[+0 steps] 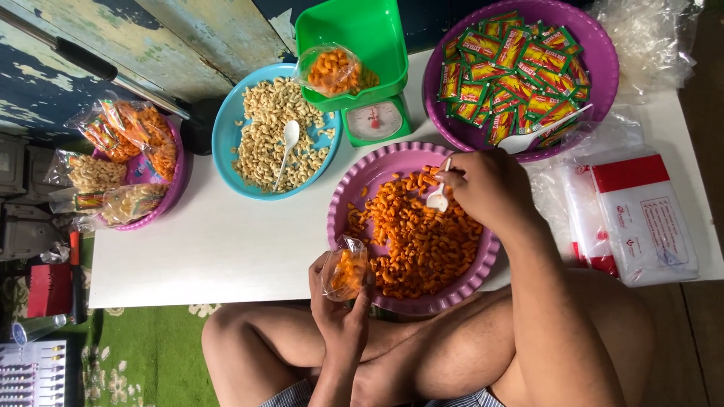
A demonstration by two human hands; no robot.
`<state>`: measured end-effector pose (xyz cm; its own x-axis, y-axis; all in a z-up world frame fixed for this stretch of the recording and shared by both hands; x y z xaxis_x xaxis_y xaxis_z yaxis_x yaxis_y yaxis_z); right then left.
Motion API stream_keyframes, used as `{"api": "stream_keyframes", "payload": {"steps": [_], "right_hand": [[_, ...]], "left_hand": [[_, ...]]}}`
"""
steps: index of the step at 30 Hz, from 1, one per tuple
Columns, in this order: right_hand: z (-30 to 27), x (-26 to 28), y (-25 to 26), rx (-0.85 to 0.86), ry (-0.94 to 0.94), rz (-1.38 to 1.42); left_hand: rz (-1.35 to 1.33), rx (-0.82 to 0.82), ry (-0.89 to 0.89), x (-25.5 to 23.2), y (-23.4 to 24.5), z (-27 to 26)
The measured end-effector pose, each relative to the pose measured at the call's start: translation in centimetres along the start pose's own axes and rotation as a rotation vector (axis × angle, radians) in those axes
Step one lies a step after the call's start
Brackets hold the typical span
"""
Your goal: A person sitting on the floor is using a plastic spoon to fill small plastic bags with orange snacks from a purple bowl, with other snacks and a scale nearby.
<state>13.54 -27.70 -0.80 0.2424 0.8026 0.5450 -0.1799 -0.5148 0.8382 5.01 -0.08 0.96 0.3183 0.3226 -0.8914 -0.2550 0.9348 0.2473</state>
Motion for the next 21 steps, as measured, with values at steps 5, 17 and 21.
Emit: {"api": "stream_keyframes", "payload": {"steps": [5,17,21], "right_hand": [[0.2,1.0,-0.8,0.117,-0.059,0.058],[0.8,1.7,0.1,0.08,-0.051,0.295],[0.2,2.4,1.1,0.107,-0.113,0.325]], "left_hand": [[0.02,0.002,0.002,0.2,0.2,0.1],[0.148,-0.007,-0.07,1.7,1.6,0.3],[0.22,0.03,-0.132,2.8,2.1,0.0]]}}
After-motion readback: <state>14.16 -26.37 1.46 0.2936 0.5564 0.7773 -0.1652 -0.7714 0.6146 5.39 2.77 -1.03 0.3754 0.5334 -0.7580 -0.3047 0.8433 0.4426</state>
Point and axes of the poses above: each hand's wrist, its own z-axis towards the middle knuckle, its own y-axis out of the back of the hand, x = y × z, the point moved 6 cm from there along z, towards the middle knuckle, and after that the axes turned 10 degrees about -x, right-handed, at the moved point
